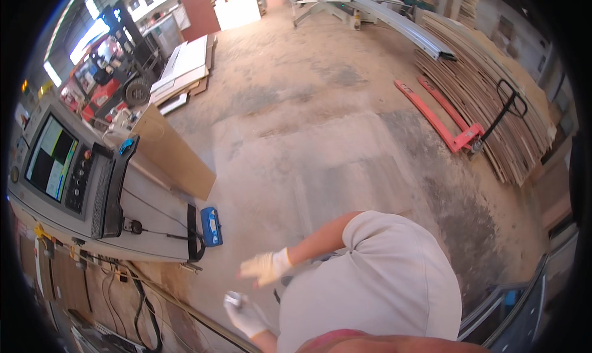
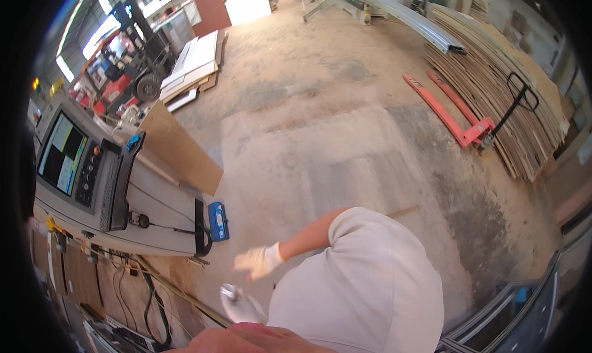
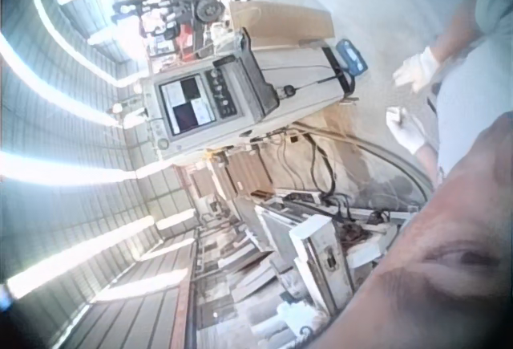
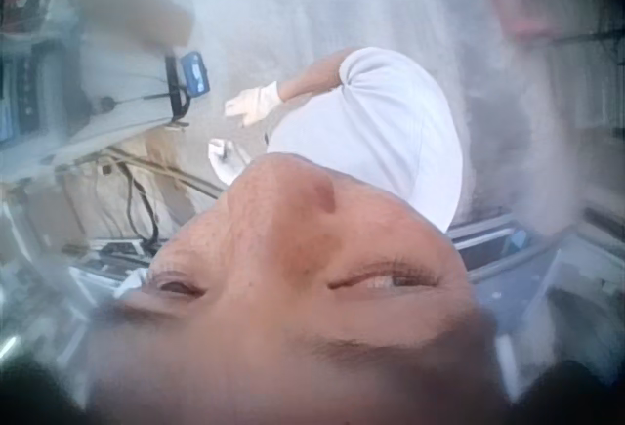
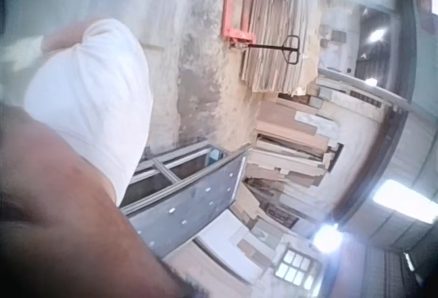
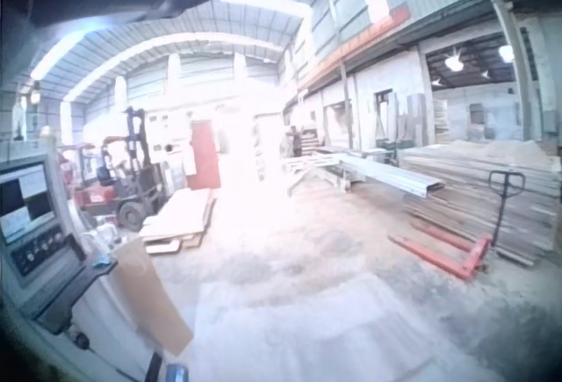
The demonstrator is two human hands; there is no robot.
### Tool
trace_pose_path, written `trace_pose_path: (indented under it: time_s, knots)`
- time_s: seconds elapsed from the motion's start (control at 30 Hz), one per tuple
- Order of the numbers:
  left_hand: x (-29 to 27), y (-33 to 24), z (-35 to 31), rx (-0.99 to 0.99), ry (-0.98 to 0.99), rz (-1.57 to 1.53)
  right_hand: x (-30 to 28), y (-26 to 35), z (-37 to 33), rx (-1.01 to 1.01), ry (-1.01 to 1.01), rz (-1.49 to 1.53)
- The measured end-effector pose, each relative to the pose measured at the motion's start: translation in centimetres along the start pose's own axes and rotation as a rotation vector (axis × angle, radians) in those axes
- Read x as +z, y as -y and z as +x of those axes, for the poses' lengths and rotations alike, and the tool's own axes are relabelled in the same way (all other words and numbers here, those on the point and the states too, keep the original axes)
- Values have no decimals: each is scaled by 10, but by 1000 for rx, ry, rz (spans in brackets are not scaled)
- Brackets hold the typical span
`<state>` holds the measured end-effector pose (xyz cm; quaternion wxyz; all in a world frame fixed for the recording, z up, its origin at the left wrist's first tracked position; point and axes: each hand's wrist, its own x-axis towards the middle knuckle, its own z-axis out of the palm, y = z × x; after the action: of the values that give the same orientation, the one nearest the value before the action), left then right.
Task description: The person puts on gloves, walks to a CNC machine, and applies small white labels to several dark rectangular panels on the machine bed. They then remove the labeled panels one by one and stack them on the floor, and finally pick up a large white sheet and carry it across the workshop.
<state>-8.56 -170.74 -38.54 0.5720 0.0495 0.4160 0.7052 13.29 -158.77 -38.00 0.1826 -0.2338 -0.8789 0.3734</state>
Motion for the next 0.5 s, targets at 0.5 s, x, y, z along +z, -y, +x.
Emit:
trace_pose_path:
  time_s: [0.5]
  knots:
    - [192, -325, 287, 1426, -505, 605, -288, -262, 280, 21, -18, 469]
